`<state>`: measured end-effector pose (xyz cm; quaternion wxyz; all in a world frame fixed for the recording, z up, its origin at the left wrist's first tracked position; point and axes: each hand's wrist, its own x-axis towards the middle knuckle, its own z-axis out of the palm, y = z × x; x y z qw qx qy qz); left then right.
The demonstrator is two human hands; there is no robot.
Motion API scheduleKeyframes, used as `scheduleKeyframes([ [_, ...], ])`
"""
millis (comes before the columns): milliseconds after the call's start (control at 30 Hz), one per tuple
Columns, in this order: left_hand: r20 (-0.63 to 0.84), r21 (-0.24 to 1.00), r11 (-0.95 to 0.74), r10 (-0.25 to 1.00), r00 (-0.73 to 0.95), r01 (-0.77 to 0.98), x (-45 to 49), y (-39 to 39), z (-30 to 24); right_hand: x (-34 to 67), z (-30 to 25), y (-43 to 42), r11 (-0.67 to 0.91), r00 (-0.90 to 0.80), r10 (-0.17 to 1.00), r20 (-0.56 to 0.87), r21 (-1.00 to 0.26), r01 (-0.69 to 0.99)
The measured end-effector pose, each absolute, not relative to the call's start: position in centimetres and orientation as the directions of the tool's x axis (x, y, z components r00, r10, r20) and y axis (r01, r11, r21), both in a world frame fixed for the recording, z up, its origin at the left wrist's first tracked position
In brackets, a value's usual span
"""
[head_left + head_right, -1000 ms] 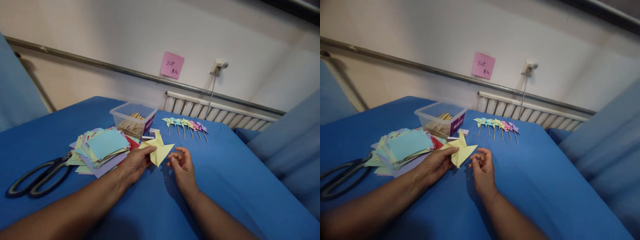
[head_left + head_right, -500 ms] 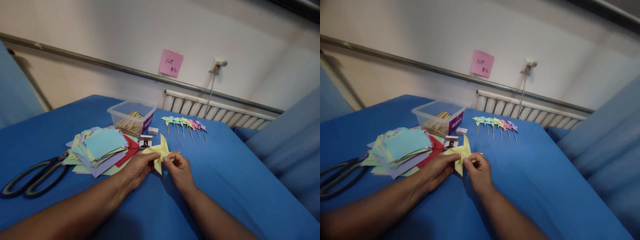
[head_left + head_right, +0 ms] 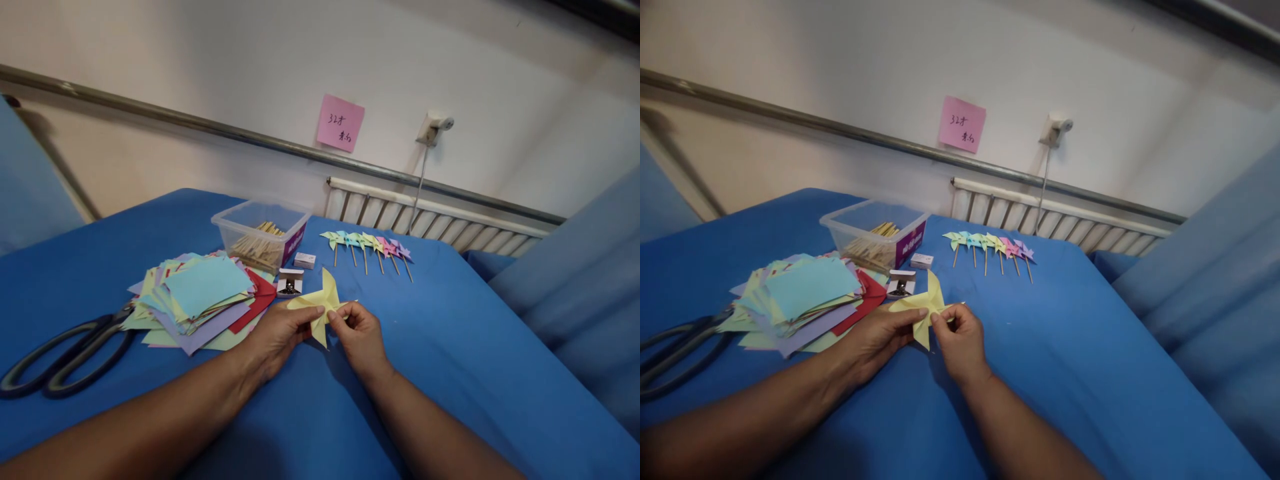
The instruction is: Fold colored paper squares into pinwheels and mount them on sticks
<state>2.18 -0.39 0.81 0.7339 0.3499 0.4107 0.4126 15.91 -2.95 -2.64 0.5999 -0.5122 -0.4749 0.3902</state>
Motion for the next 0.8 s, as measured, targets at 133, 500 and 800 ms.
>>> scheduleKeyframes([
  [133,-0.303,0.855,0.408,0.894,0.329,-0.32,2.14,-0.4,0.83,16.05,-2.69,-2.86,0.178,0.233,0.955,0.183,-0.983,0.045],
  [500,-0.312,0.872,0.411,0.884,0.348,-0.264,2.23,-0.59,1.05,16.14,-2.59,-2.78,0.184,0.236,0.952,0.197,-0.98,0.078],
  [800,-0.287,0.896,0.372,0.902,0.322,-0.243,2.29,-0.53,0.73,16.03,-2.66,-2.83,0.152,0.231,0.96,0.157,-0.988,0.039],
])
